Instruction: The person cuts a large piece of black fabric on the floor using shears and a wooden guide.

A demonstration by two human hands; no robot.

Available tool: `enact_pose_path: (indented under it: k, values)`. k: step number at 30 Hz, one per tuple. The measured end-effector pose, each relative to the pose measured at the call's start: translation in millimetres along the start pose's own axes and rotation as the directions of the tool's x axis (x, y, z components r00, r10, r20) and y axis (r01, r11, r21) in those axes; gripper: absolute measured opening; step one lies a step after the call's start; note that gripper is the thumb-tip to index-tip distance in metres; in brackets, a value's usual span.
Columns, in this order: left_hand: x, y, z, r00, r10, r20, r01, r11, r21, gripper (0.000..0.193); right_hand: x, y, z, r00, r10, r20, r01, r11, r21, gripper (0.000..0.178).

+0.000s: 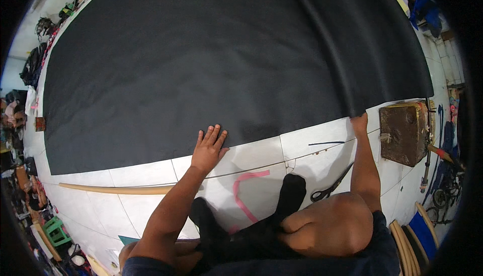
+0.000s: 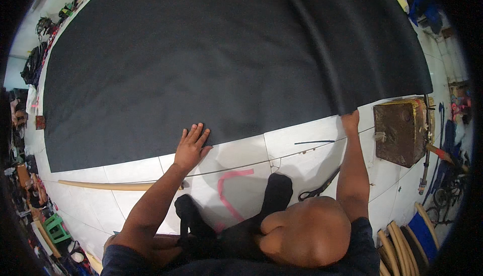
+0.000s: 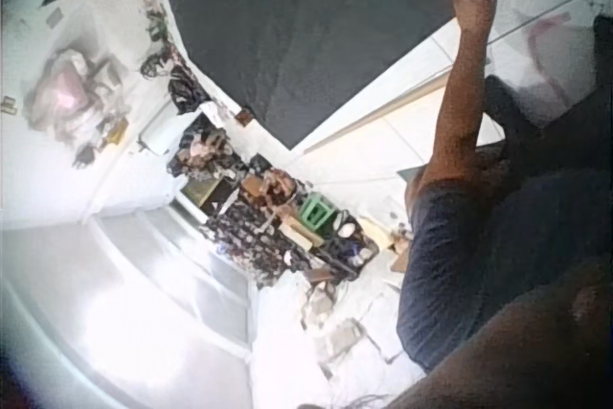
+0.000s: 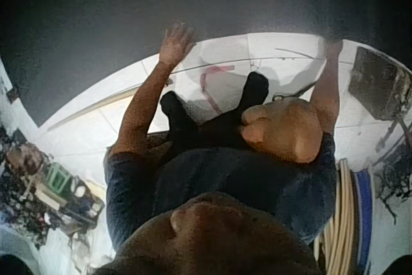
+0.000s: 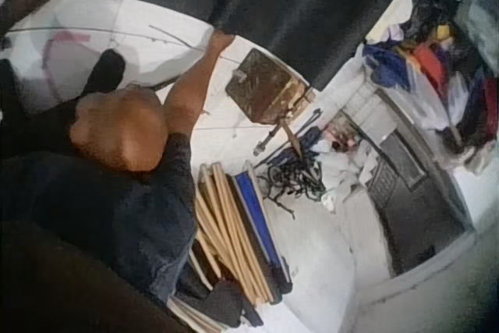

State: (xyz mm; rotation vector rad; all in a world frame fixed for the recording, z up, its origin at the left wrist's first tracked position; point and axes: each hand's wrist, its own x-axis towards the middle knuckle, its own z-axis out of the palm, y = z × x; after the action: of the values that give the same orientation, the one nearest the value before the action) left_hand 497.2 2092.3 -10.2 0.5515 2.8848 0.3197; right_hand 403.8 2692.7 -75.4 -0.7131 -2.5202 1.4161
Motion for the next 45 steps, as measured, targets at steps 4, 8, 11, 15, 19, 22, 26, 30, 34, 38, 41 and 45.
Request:
enact_pose_path:
  k: [4,8,11,15,19,22,26,30,34,38,41,45]
  values:
    - [10.4,7.7,10.4,0.999,0.045,-0.02,-0.046,0.998,-0.036,0.057,16.0,28.5,-34.7,0.997,0.038,-0.071,-0.039,0.999,-0.014,0.034]
    - [-7.6,-2.3,7.4,0.999,0.027,-0.047,-0.025,0.999,0.032,0.053,-0.5,4.1,13.2,0.997,0.062,-0.035,-0.063,0.998,-0.014,0.038]
    - [-5.3,-0.3,9.4,0.997,0.048,-0.054,-0.046,0.998,0.044,0.051,7.1,14.1,5.4,0.987,0.154,-0.048,-0.151,0.986,0.07,0.045]
    - [-8.2,-5.3,23.3,0.991,0.083,-0.103,-0.072,0.992,0.108,0.05,17.2,46.7,1.0,0.997,0.077,-0.031,-0.075,0.996,0.058,0.052]
    - [16.0,6.8,10.7,0.997,0.074,0.015,-0.074,0.997,-0.011,0.057,39.4,71.6,-51.2,0.979,0.143,-0.147,-0.106,0.966,0.234,0.039]
    - [-4.8,-3.8,3.1,0.999,0.04,0.004,-0.04,0.999,0.027,0.054,27.2,47.8,-6.1,0.961,0.271,0.053,-0.274,0.916,0.294,0.029]
    - [3.6,3.3,-6.2,0.993,0.009,0.115,-0.007,1.0,-0.017,0.058,35.6,41.0,-10.2,0.899,0.416,-0.137,-0.407,0.909,0.091,0.031]
    - [14.1,8.9,-41.7,0.979,0.022,0.204,0.004,0.992,-0.124,0.061,8.0,33.8,-20.2,0.912,0.372,-0.17,-0.315,0.904,0.288,0.048]
    - [6.7,-21.2,-58.9,0.981,0.052,0.187,-0.014,0.98,-0.198,0.06,-81.5,-11.0,45.1,0.926,-0.104,-0.362,-0.039,0.929,-0.367,0.051]
    - [8.1,-66.9,-138.4,0.956,-0.052,0.288,0.079,0.993,-0.084,0.057,-153.4,-129.5,100.5,0.822,-0.504,0.265,0.569,0.753,-0.33,0.046]
    - [-19.0,-109.9,-186.8,0.902,-0.26,0.345,0.24,0.966,0.1,0.052,-151.8,-164.4,119.4,0.744,-0.473,0.472,0.668,0.542,-0.509,0.053]
    - [-104.2,-154.7,-169.3,0.787,-0.6,0.141,0.607,0.795,-0.007,0.05,-121.4,-140.4,107.0,0.759,-0.29,0.583,0.64,0.497,-0.586,0.056]
